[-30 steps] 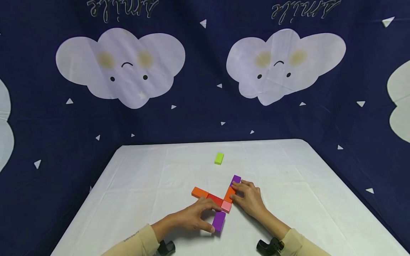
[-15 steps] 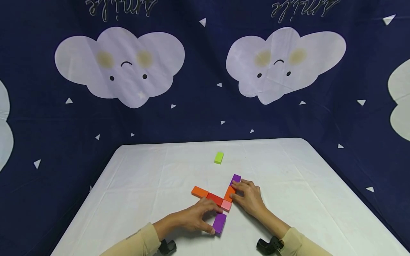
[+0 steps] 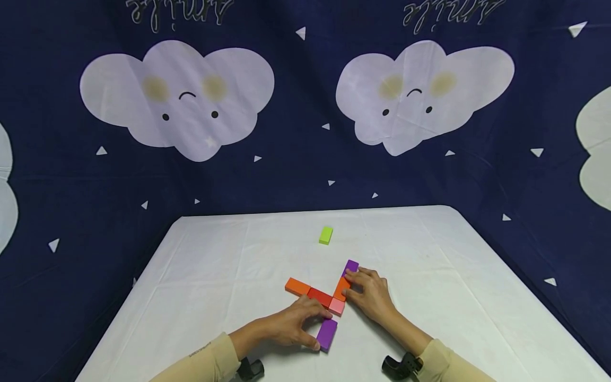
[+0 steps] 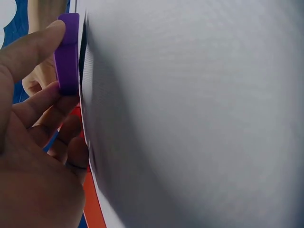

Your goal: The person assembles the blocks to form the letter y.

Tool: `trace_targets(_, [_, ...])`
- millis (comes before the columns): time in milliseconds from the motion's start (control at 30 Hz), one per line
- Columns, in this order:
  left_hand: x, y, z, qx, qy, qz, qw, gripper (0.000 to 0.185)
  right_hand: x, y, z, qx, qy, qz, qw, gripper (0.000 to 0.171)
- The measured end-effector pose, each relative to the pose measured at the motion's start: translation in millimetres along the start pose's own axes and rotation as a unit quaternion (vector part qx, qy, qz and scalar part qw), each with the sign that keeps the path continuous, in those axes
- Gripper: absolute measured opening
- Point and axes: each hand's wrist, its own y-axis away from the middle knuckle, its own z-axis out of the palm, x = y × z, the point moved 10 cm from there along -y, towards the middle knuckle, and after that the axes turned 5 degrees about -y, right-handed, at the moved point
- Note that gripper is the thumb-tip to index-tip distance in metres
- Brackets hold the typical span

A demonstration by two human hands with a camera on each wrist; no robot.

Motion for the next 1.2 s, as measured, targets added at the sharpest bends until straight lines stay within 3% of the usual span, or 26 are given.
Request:
trace_targets(467, [3.3,2.2,0.5,0.000,-0.042,-0.011,0.9990,0.061,-1,1,0,0.003,-0.002,-0.006,1.000,0.042])
trace_targets(833, [2.0,6.5,-4.1,0.033,-0.008,-0.037,0.9987,0.050,-2,0,-1,0.006,-0.002,-0.012,1.000,0.042])
trace_targets(1200, [6.9,10.2,-4.4,0.072,-0.048,-0.027,0.9959,0.048,0,0,0,0.004,0.000,-0.008,1.000,0.042])
